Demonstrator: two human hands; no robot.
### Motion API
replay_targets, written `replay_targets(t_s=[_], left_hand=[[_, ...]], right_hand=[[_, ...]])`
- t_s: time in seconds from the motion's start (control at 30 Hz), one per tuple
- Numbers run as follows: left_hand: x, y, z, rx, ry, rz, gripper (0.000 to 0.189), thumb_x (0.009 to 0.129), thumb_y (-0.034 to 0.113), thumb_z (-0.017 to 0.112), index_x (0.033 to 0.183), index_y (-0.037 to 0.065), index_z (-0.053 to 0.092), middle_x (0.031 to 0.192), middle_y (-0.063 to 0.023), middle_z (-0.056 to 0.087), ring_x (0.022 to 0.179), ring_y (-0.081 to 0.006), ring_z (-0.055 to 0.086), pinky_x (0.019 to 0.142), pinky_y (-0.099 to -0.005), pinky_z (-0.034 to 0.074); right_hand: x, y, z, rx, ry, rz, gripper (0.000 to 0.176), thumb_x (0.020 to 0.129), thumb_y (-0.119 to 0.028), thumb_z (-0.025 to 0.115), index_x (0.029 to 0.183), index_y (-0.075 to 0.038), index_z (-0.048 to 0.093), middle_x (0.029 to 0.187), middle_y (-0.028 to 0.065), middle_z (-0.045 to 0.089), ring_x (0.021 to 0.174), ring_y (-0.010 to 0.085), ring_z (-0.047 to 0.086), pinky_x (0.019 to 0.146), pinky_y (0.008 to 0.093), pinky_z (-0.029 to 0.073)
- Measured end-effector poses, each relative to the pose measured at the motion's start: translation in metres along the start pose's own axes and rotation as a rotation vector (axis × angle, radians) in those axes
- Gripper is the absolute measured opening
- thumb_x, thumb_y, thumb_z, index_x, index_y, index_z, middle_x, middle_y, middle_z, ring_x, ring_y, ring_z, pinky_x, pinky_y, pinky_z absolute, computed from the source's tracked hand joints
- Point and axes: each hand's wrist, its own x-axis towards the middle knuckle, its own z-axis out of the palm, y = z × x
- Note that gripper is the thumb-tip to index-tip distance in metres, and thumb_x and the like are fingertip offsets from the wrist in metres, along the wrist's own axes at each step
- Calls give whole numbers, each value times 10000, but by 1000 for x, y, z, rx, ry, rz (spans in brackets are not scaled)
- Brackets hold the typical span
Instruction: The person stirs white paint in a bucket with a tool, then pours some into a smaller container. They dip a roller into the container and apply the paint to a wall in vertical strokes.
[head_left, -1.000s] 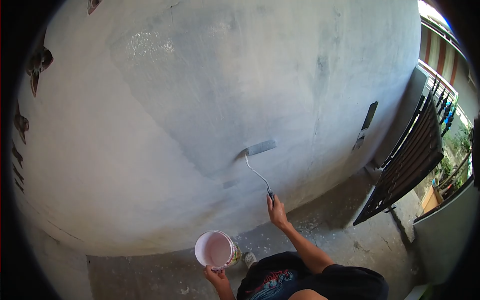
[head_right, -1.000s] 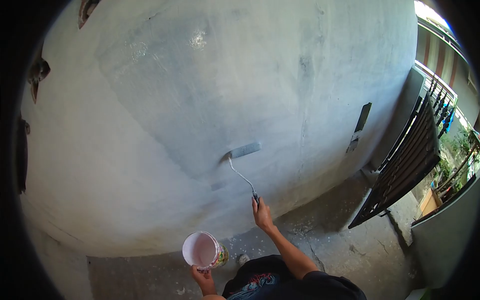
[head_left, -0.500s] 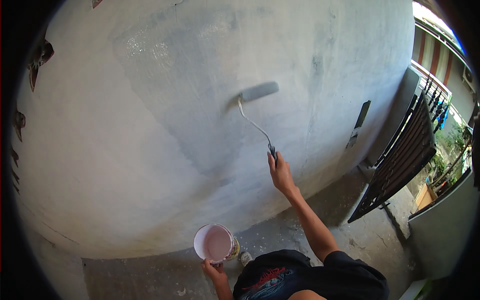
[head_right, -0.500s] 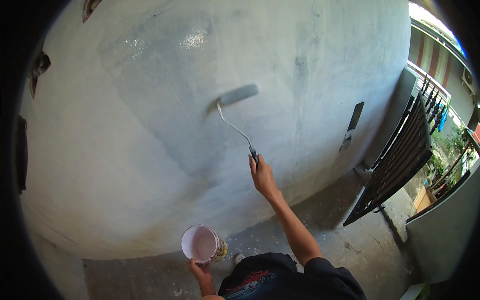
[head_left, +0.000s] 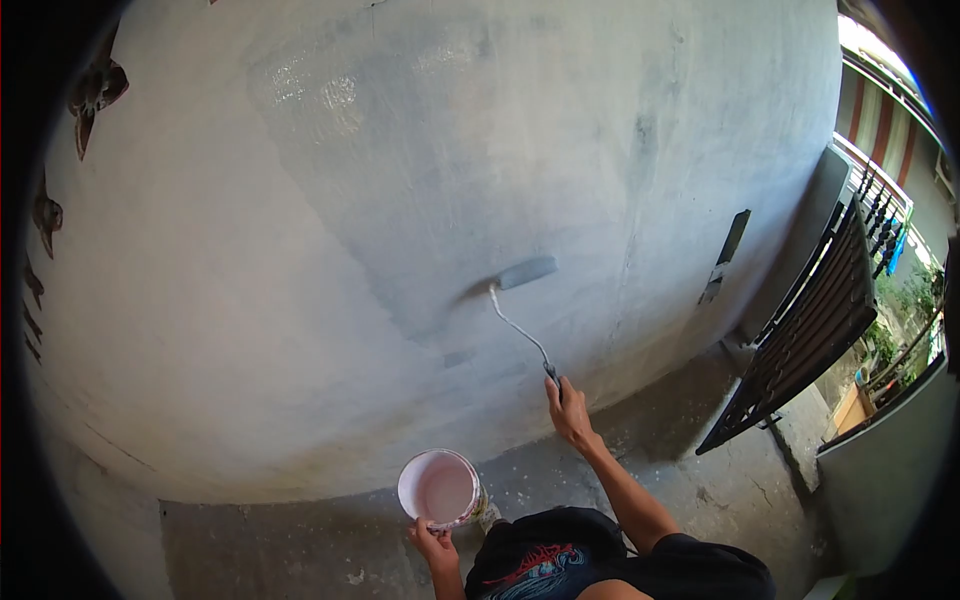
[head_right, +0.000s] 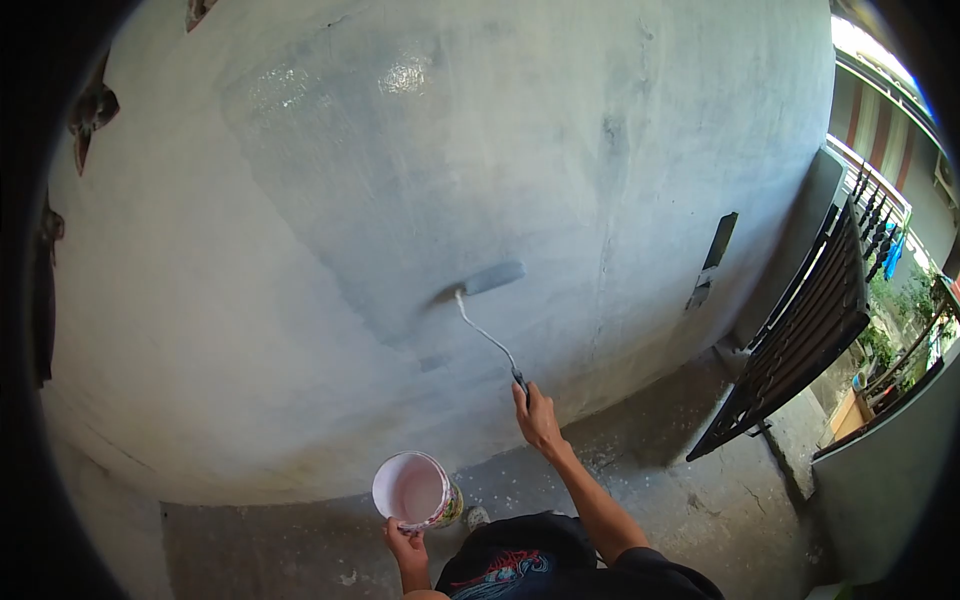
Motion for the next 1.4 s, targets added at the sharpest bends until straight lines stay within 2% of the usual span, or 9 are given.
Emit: replay_targets(t_s=[0.27, 0.33, 0.43, 0.57, 0.77, 1.07, 1.17, 1.23, 1.4], left_hand=[[2, 0, -14, -65, 1, -11, 273, 780, 198, 573, 1024, 119, 479, 974, -67, 544, 832, -176, 561, 707, -329, 465], [3, 4, -13, -75, -1, 10, 279, 786, 199, 565, 1036, 112, 478, 1002, -82, 548, 860, -191, 571, 722, -348, 474], [-9, 12, -11, -66, 52, 8, 282, 791, 204, 554, 1047, 112, 481, 1044, -97, 538, 895, -208, 567, 740, -365, 475], [-6, 14, -9, -96, 82, 54, 243, 793, 197, 560, 1015, 114, 510, 1009, -77, 550, 871, -191, 568, 724, -365, 471], [-3, 18, -11, -102, 67, 58, 257, 785, 183, 557, 1020, 105, 490, 1018, -80, 535, 874, -198, 562, 740, -386, 475], [6, 16, -8, -85, 34, 50, 274, 781, 192, 565, 1032, 110, 491, 1022, -84, 540, 867, -198, 562, 718, -353, 477], [7, 11, -6, -91, 42, 40, 259, 778, 192, 567, 1012, 120, 482, 997, -75, 530, 839, -185, 548, 716, -355, 470], [4, 11, -3, -88, 52, 23, 249, 776, 190, 569, 998, 127, 478, 982, -68, 524, 824, -176, 540, 716, -353, 465], [-6, 8, 0, -104, 66, 7, 239, 768, 182, 578, 974, 146, 463, 947, -49, 511, 803, -155, 531, 726, -349, 459]], right_hand=[[24, -25, 42, 10, -99, -123, 328, 1002, -297, 488, 922, 20, 461, 649, 269, 516, 664, 502, 511, 546, 480, 382], [20, -8, 56, 126, -41, -174, 337, 1010, -292, 468, 898, 26, 482, 628, 220, 483, 546, 387, 433, 537, 435, 377], [9, 30, 64, 54, -129, -39, 347, 1010, -306, 462, 909, 24, 497, 671, 221, 498, 575, 363, 470, 566, 424, 395], [-17, 72, 74, 32, -129, -36, 366, 1011, -325, 452, 915, 23, 514, 658, 211, 482, 579, 315, 492, 582, 421, 401], [-28, 73, 72, 12, -147, 75, 379, 1011, -330, 448, 906, 26, 521, 631, 192, 455, 570, 271, 475, 578, 424, 396], [25, -10, 48, 46, -77, -83, 352, 1009, -298, 469, 885, 29, 510, 618, 209, 443, 520, 306, 417, 537, 412, 381], [23, -1, 51, 36, -87, -82, 343, 1013, -288, 460, 888, 27, 510, 624, 212, 451, 522, 330, 415, 537, 426, 382], [11, 24, 58, 30, -66, -90, 314, 1002, -265, 482, 899, 31, 503, 684, 264, 521, 639, 474, 510, 567, 452, 413], [-25, 75, 60, -16, -126, 32, 367, 993, -327, 488, 913, 30, 523, 695, 268, 540, 666, 465, 562, 589, 470, 421]])
